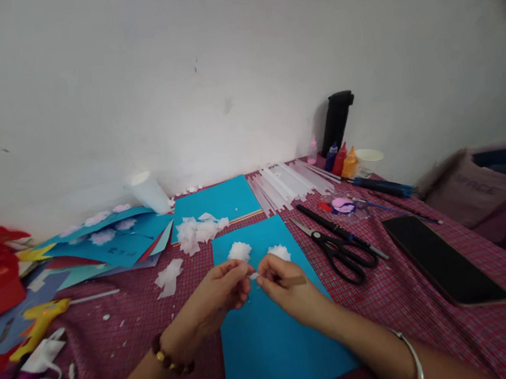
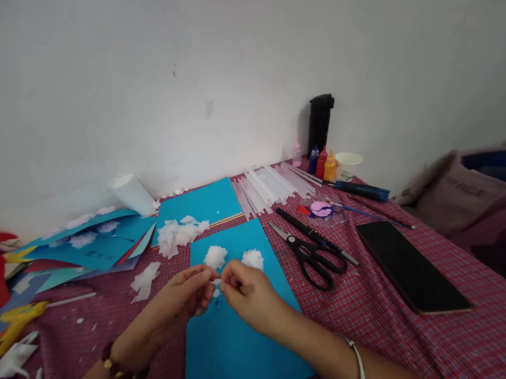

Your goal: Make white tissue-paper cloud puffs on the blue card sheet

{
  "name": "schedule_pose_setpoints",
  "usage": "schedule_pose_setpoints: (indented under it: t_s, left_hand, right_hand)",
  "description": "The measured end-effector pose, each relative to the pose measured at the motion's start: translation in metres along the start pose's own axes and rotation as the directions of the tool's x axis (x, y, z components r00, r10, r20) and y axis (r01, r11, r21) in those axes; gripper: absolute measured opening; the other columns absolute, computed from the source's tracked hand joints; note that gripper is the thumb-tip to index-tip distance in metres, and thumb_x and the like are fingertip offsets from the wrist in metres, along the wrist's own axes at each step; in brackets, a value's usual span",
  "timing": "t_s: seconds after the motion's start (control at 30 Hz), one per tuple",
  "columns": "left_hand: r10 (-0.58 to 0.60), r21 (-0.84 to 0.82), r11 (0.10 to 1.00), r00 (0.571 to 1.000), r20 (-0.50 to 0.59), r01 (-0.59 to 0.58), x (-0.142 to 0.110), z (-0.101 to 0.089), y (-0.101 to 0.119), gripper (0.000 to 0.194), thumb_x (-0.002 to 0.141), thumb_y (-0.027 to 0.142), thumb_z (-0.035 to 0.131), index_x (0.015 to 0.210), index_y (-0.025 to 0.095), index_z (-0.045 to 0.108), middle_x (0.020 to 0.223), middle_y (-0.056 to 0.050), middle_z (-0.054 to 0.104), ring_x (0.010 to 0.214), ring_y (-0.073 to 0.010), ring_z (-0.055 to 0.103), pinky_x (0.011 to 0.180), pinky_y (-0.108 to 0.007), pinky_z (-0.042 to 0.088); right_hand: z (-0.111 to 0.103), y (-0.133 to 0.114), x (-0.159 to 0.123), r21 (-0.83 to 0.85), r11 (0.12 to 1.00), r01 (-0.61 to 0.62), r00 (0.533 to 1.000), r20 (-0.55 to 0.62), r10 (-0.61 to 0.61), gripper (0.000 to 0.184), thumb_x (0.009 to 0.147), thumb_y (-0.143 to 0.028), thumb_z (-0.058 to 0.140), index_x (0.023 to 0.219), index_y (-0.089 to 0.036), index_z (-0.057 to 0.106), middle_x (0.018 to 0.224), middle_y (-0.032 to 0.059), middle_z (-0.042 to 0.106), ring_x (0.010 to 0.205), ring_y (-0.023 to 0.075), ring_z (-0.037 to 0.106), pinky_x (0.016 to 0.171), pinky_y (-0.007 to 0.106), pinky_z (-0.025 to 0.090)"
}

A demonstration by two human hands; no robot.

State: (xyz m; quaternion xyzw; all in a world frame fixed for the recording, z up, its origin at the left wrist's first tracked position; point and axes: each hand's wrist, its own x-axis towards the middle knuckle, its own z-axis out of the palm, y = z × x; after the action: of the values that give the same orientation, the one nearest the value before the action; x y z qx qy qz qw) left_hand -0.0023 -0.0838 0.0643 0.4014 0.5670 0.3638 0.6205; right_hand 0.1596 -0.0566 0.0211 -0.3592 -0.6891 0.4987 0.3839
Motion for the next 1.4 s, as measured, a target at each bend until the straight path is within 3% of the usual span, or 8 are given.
schedule_pose_setpoints:
  t_s: [0.17, 0.3, 0.4, 0.57, 0.83, 1.07, 1.23, 1.4]
  left_hand:
    - [0.181, 0.290, 0.939, 0.983, 0.044, -0.186, 0.001, -0.011, -0.007, 0.036, 0.066, 0.038, 0.072, 0.091, 0.015, 0.059, 0.078, 0.000, 0.058, 0.065, -0.0108, 0.051, 0.058, -0.023, 0.038]
    - [0.264, 0.448, 0.858, 0.964, 0.031, -0.250, 0.009, -0.015, -0.006, 0.022, 0.068, 0.032, 0.068, 0.080, 0.016, 0.059, 0.073, 0.002, 0.053, 0.064, -0.0117, 0.048, 0.060, -0.025, 0.038]
    - [0.312, 0.537, 0.793, 0.949, 0.052, -0.289, 0.015, -0.015, 0.002, 0.014, 0.071, 0.029, 0.065, 0.069, 0.016, 0.059, 0.069, 0.002, 0.051, 0.061, -0.0109, 0.046, 0.057, -0.023, 0.037]
    - [0.404, 0.610, 0.652, 0.887, 0.222, -0.450, 0.028, -0.020, 0.010, 0.007, 0.072, 0.016, 0.060, 0.065, 0.017, 0.058, 0.074, 0.000, 0.053, 0.069, -0.0117, 0.049, 0.064, -0.024, 0.039]
    - [0.296, 0.363, 0.867, 0.939, 0.176, -0.341, 0.040, -0.023, -0.004, 0.005, 0.074, 0.019, 0.054, 0.078, 0.017, 0.053, 0.066, 0.004, 0.050, 0.057, -0.0086, 0.045, 0.054, -0.021, 0.036]
    - [0.296, 0.454, 0.822, 0.939, 0.175, -0.344, 0.034, -0.027, 0.000, 0.009, 0.075, 0.026, 0.060, 0.073, 0.017, 0.060, 0.067, 0.001, 0.056, 0.061, -0.0111, 0.048, 0.057, -0.023, 0.038]
    - [0.466, 0.570, 0.684, 0.874, 0.139, -0.455, 0.036, -0.034, 0.000, 0.011, 0.075, 0.020, 0.061, 0.064, 0.018, 0.060, 0.070, 0.000, 0.057, 0.068, -0.0132, 0.053, 0.063, -0.024, 0.041]
    - [0.655, 0.827, 0.323, 0.740, 0.155, -0.459, 0.045, -0.034, -0.013, 0.016, 0.080, 0.015, 0.054, 0.065, 0.018, 0.058, 0.074, -0.003, 0.056, 0.076, -0.0172, 0.054, 0.071, -0.029, 0.041]
  right_hand:
    - [-0.002, -0.001, 0.004, 0.224, 0.970, -0.090, 0.996, -0.003, 0.093, 0.013, 0.077, -0.027, 0.055, 0.069, -0.021, 0.047, 0.055, -0.0076, 0.039, 0.049, 0.0091, 0.034, 0.044, 0.020, 0.026]
    - [-0.003, -0.002, 0.005, 0.250, 0.964, -0.091, 0.996, 0.002, 0.094, 0.015, 0.077, -0.027, 0.056, 0.068, -0.021, 0.046, 0.054, -0.0078, 0.040, 0.048, 0.0085, 0.032, 0.042, 0.020, 0.024]
    - [-0.004, 0.001, 0.005, 0.208, 0.973, -0.095, 0.995, 0.015, 0.094, 0.013, 0.078, -0.025, 0.056, 0.069, -0.021, 0.047, 0.053, -0.0083, 0.039, 0.047, 0.0083, 0.032, 0.042, 0.019, 0.024]
    - [-0.006, 0.008, 0.007, -0.052, 0.998, -0.042, 0.999, 0.014, 0.043, 0.007, 0.080, -0.017, 0.055, 0.074, -0.021, 0.053, 0.055, -0.0077, 0.041, 0.049, 0.0089, 0.037, 0.046, 0.021, 0.025]
    - [-0.003, 0.007, 0.006, -0.171, 0.985, -0.037, 0.999, 0.020, 0.041, 0.011, 0.082, -0.017, 0.052, 0.072, -0.021, 0.050, 0.057, -0.0068, 0.043, 0.052, 0.0101, 0.042, 0.050, 0.022, 0.028]
    - [0.002, 0.013, 0.007, -0.203, 0.979, -0.020, 1.000, 0.006, 0.022, 0.007, 0.083, -0.019, 0.053, 0.076, -0.021, 0.054, 0.057, -0.0068, 0.047, 0.051, 0.0102, 0.044, 0.049, 0.022, 0.030]
    - [-0.002, 0.012, 0.006, -0.163, 0.986, -0.036, 0.999, 0.004, 0.037, 0.006, 0.083, -0.017, 0.051, 0.083, -0.022, 0.054, 0.061, -0.0062, 0.047, 0.052, 0.0106, 0.045, 0.049, 0.022, 0.032]
    - [-0.014, 0.005, 0.005, 0.000, 0.998, -0.060, 0.997, -0.051, 0.060, 0.021, 0.077, -0.008, 0.048, 0.093, -0.022, 0.050, 0.082, -0.0015, 0.054, 0.067, 0.0118, 0.054, 0.059, 0.023, 0.044]
